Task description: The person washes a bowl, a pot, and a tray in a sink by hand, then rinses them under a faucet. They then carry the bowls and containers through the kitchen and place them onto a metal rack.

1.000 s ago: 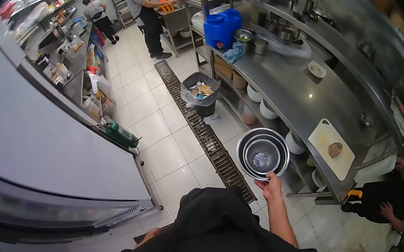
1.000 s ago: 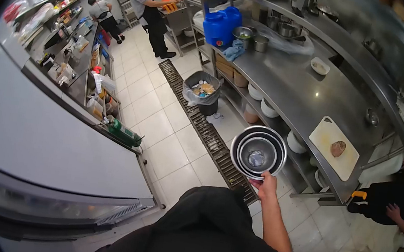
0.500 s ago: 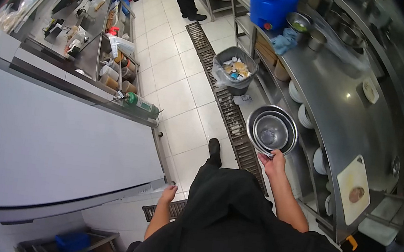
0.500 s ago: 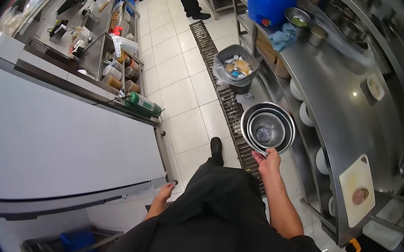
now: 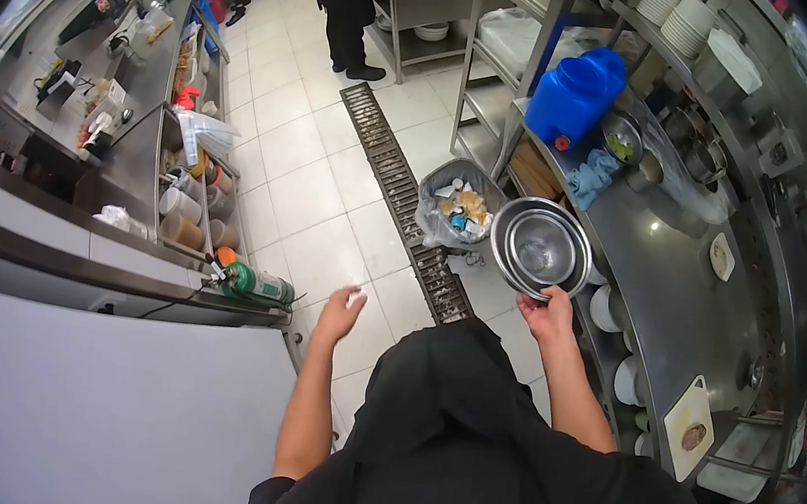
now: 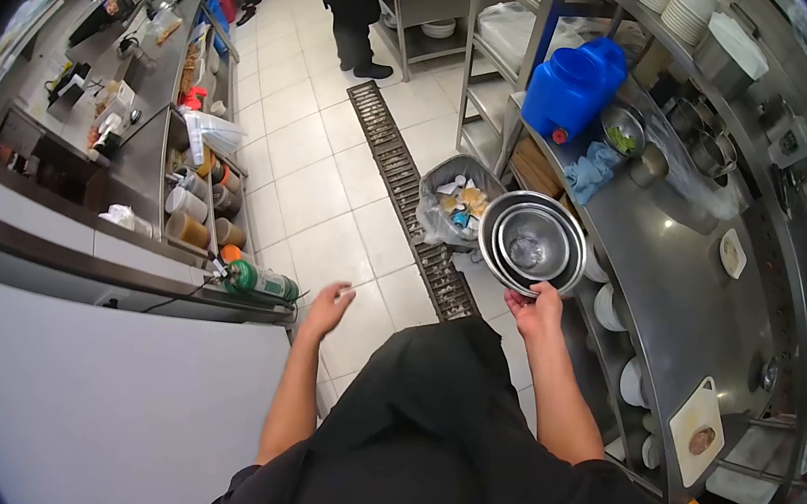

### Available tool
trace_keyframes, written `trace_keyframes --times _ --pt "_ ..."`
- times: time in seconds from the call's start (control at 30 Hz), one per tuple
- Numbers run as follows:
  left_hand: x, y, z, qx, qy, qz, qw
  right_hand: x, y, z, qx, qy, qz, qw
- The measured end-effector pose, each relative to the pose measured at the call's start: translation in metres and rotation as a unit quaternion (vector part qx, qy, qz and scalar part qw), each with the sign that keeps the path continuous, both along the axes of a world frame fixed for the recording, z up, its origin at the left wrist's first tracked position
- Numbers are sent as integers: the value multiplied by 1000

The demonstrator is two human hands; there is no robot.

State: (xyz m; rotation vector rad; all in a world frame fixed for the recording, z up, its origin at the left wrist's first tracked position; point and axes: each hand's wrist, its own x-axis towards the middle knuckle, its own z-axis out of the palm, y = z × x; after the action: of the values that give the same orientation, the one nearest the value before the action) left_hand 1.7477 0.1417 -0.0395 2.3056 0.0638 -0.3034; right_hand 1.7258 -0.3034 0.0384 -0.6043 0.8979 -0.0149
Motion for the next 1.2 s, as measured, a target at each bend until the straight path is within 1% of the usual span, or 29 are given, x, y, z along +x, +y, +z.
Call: trace_keyframes --times 0.07,0.1,0.13,0.27,0.3,0.33,0.37,0.4,0.43,0.47,0.5,0.53,0.57,0.6,0.7,0.77,0.83,0.9,0.97,1.03,1.1,1.13,1.2 --pt "55 -12 45 -91 -13 19 996 37 14 9 -1 27 2 1000" --pt "78 -17 58 -134 -20 27 990 55 21 9 1 40 2 999" --pt "96 -17 61 -138 -5 16 990 73 27 3 9 45 2 999" --pt "168 -28 74 -140 54 -42 988 150 51 -35 33 56 19 998" --pt "185 -32 75 -136 70 -57 987 173 52 -49 48 58 16 997" --pt "205 -33 69 -143 60 -72 985 195 57 -62 67 63 14 996" --pt "224 -32 67 -126 91 -73 985 217 63 -73 88 67 13 994" --pt "247 -32 70 -108 117 -72 985 240 73 -65 77 87 8 993" --pt "271 -33 73 -94 142 -69 983 264 77 -69 86 90 10 992" --pt "289 -29 77 -103 160 -63 980 279 84 -71 93 97 13 991" --pt "310 -25 78 -93 157 -75 980 301 90 -75 102 100 18 990" --pt "336 -22 79 -85 149 -90 981 324 92 -78 108 71 55 990" --pt "354 -15 78 -76 148 -106 980 346 99 -84 101 74 50 991" --pt "377 -16 99 -55 148 -120 980 367 109 -75 93 85 45 991" --pt "434 -17 119 -80 191 -55 977 422 118 -74 84 94 58 990" --pt "472 -10 104 -141 209 -48 967 457 125 -73 73 78 88 990" --pt "506 -10 90 -201 238 -32 950 486 132 -70 97 54 84 990" --pt "546 -10 73 -158 267 -69 948 515 139 -63 108 51 57 991" --pt "588 -19 94 -133 263 -125 947 543 144 -64 119 58 49 990" --pt "636 -13 86 -146 219 -133 956 570 151 -66 121 55 16 991" --pt "699 4 75 -141 189 -160 959 597 158 -66 115 71 -44 990" --pt "732 11 74 -127 186 -152 962 611 159 -65 101 69 -67 990" --pt "793 23 78 -153 205 -144 956 634 165 -65 83 78 -104 988"
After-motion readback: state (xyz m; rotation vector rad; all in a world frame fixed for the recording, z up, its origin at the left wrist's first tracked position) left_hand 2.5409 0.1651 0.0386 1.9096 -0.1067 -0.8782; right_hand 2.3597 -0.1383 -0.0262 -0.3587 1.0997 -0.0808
